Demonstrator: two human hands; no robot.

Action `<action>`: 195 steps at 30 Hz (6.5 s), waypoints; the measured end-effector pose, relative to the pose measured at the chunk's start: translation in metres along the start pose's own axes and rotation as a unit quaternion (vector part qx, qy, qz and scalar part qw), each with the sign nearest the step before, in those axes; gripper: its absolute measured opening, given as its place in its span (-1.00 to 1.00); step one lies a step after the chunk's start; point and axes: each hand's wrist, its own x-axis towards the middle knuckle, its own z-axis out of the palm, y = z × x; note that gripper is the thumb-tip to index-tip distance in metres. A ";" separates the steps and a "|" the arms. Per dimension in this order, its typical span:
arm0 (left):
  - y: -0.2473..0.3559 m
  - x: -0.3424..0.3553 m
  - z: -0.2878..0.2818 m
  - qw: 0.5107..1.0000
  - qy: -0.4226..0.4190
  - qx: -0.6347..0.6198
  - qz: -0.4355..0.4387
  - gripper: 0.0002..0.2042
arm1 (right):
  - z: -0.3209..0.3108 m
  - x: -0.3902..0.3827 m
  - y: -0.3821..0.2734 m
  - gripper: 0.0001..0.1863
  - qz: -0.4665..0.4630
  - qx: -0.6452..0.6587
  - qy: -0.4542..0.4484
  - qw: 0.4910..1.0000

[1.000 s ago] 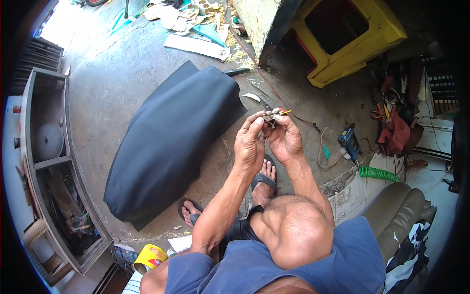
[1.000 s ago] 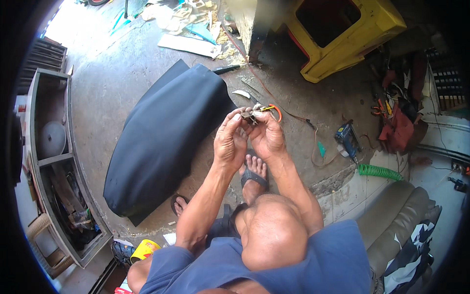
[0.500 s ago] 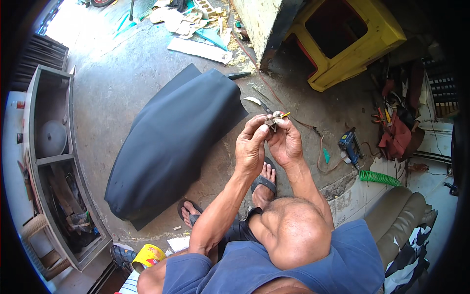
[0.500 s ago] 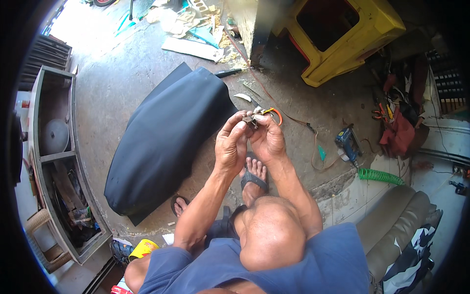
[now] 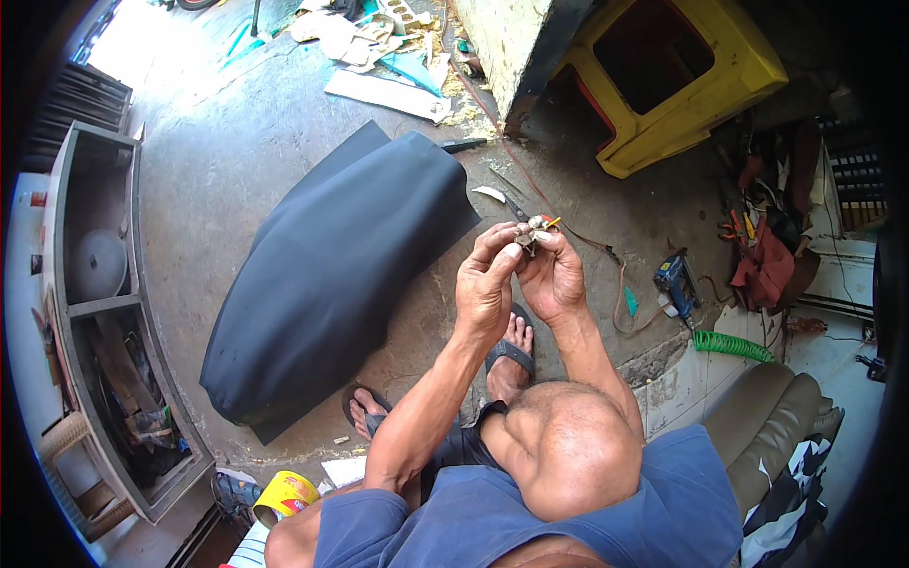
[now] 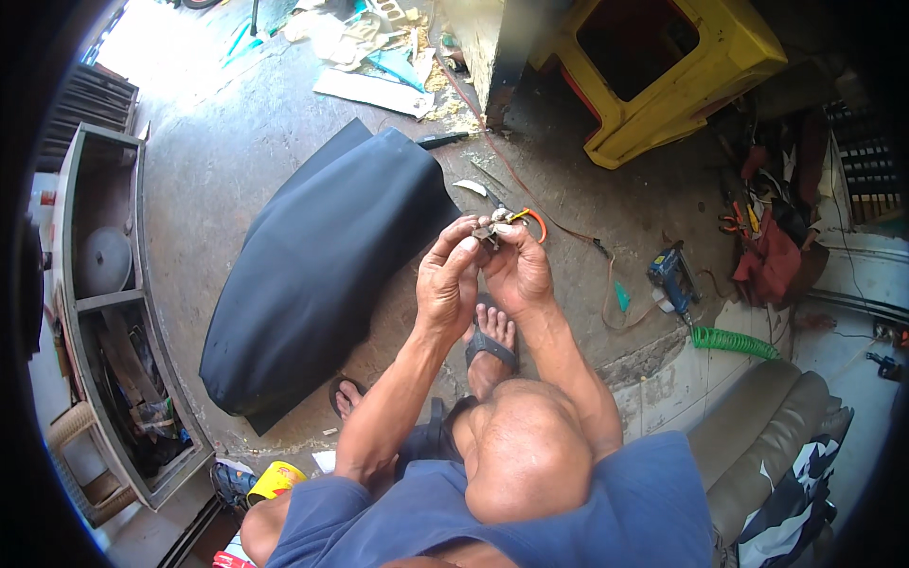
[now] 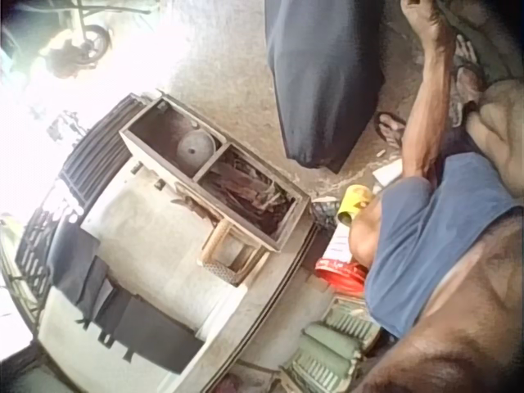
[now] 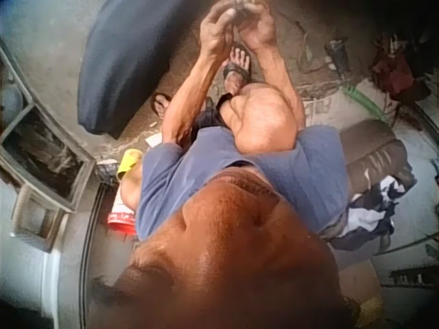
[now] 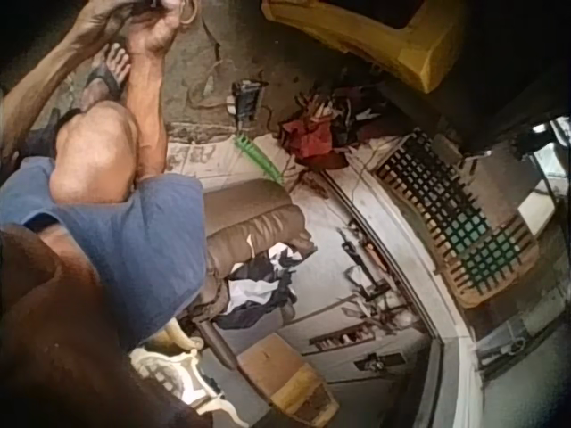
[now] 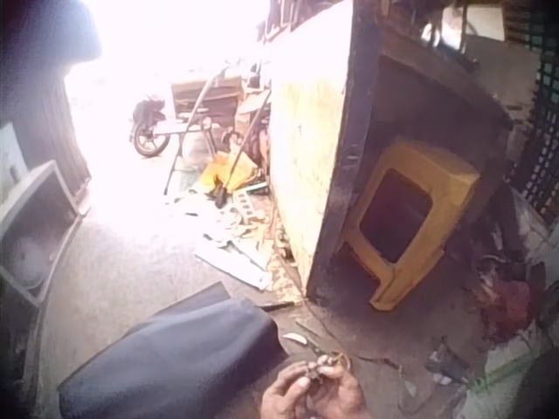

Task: The person reupholsters a motorcycle seat by stretching black fabric over a foam seat base and securing it with a pneumatic stapler.

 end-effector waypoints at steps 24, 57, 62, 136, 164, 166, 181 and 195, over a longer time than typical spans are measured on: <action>-0.001 -0.002 0.000 1.000 0.005 -0.007 -0.001 -0.78 | -0.007 0.000 0.000 -0.80 0.004 -0.002 0.012 1.000; 0.071 0.019 0.015 0.989 -0.089 -0.093 0.076 -0.87 | 0.107 0.018 -0.016 -0.79 0.045 -0.319 -0.100 0.941; 0.091 0.026 0.011 0.997 -0.008 -0.044 0.069 -0.87 | 0.184 0.091 -0.085 -0.83 -0.457 -0.463 -0.069 0.756; 0.388 -0.050 -0.085 0.771 0.206 0.498 0.339 -0.80 | 0.213 0.052 0.167 -0.59 0.135 -0.488 -0.183 0.843; 0.456 -0.209 -0.322 0.241 0.403 0.825 0.316 -0.47 | -0.043 -0.061 -0.003 -0.71 0.132 -0.795 0.006 0.593; 0.417 -0.167 -0.275 0.283 0.230 0.895 0.256 -0.46 | -0.022 -0.055 -0.009 -0.69 0.132 -0.827 0.041 0.545; 0.257 0.016 -0.110 0.296 -0.259 0.909 0.139 -0.65 | 0.030 0.140 0.038 -0.51 -0.124 -0.785 0.061 0.604; 0.413 -0.283 -0.354 0.492 0.635 0.595 0.035 -0.52 | 0.004 0.255 0.090 0.10 -0.034 -0.905 0.178 0.384</action>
